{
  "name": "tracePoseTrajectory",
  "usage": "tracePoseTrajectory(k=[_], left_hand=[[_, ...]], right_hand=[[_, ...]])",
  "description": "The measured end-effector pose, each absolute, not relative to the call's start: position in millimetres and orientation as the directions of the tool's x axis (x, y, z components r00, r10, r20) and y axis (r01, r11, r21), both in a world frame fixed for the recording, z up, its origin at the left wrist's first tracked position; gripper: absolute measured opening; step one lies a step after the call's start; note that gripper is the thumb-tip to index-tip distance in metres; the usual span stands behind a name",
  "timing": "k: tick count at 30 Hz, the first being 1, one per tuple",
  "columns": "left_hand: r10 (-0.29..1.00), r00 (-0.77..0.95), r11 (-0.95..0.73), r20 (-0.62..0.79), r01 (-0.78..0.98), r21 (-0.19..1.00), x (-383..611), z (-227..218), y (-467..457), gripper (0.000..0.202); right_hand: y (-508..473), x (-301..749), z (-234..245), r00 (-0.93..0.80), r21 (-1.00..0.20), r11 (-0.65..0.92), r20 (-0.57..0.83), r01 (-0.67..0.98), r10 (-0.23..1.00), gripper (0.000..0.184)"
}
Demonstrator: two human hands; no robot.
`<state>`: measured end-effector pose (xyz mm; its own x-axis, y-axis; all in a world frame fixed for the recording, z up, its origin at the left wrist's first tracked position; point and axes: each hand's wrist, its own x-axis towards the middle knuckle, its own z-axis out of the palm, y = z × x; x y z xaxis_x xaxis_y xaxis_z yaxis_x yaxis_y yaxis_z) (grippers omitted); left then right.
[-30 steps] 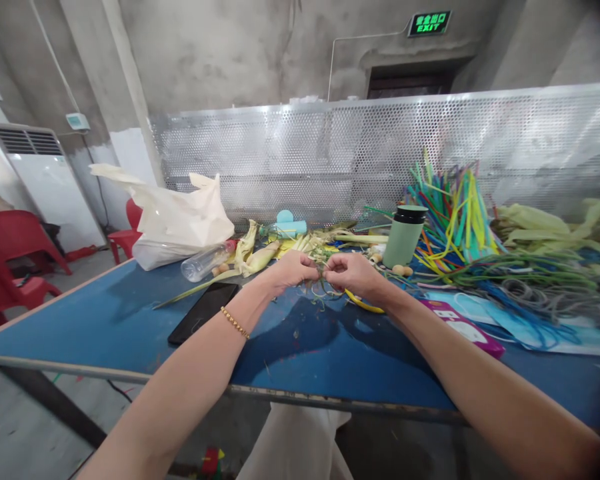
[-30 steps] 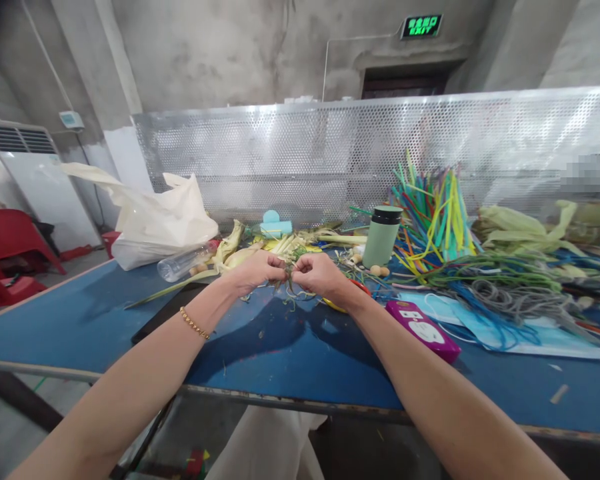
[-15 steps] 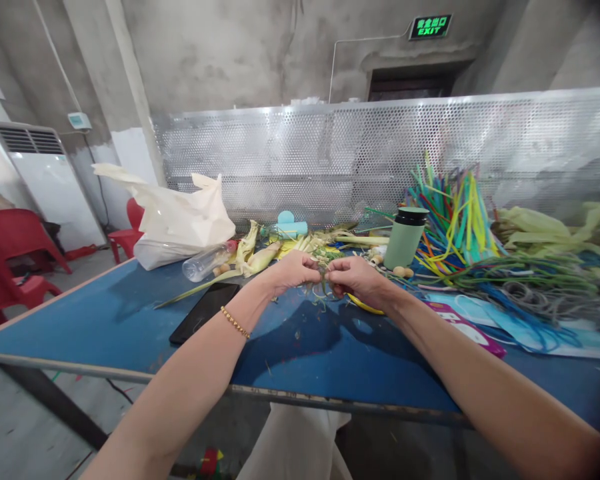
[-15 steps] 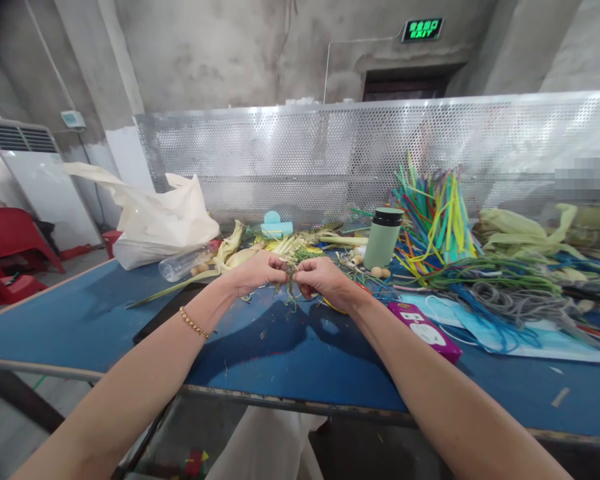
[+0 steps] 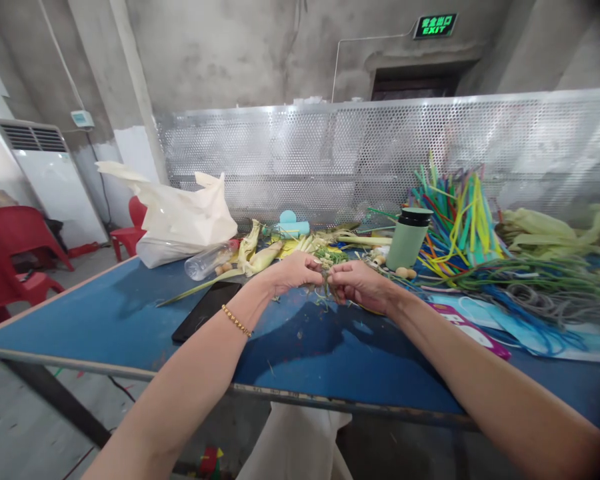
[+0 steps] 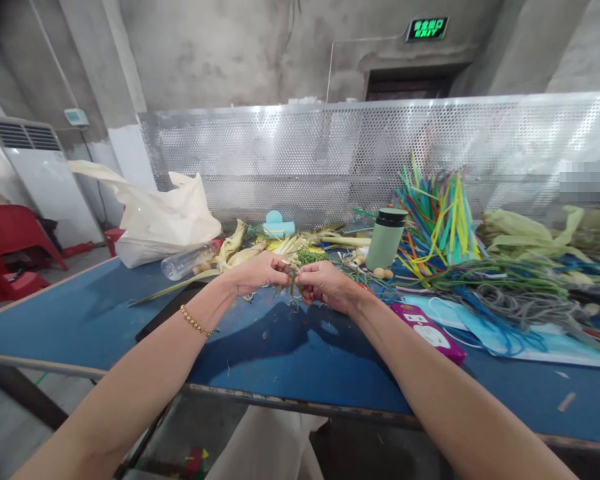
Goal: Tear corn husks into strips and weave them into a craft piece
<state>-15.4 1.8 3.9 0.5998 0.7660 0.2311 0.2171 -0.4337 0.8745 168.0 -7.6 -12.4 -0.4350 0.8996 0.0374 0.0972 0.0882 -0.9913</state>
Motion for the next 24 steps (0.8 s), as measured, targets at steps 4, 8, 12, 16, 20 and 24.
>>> tracePoseTrajectory(k=[4, 8, 12, 16, 20, 24], left_hand=[[0.770, 0.593, -0.403, 0.235, 0.166, 0.900, -15, 1, 6, 0.013], [0.807, 0.545, -0.370, 0.230, 0.163, 0.915, -14, -2, 11, 0.013], [0.842, 0.484, -0.383, 0.240, 0.221, 0.897, -14, -3, 12, 0.017], [0.846, 0.470, -0.408, 0.251, 0.268, 0.873, -14, -2, 9, 0.018], [0.861, 0.462, -0.388, 0.211, 0.331, 0.860, -13, -4, 9, 0.019], [0.853, 0.471, -0.413, 0.228, 0.338, 0.846, -12, -11, 14, 0.017]], right_hand=[[-6, 170, -12, -0.423, -0.984, 0.119, 0.053, 0.130, 0.905, 0.016], [-9, 167, -7, -0.347, -0.917, 0.264, 0.154, 0.299, 0.925, 0.011], [-10, 162, -7, -0.305, -0.829, 0.333, 0.208, 0.449, 0.929, 0.005], [-9, 160, -11, -0.295, -0.802, 0.358, 0.238, 0.478, 0.925, 0.004], [-8, 159, -12, -0.285, -0.771, 0.377, 0.262, 0.514, 0.922, 0.004], [-7, 160, -13, -0.319, -0.730, 0.419, 0.284, 0.539, 0.904, 0.006]])
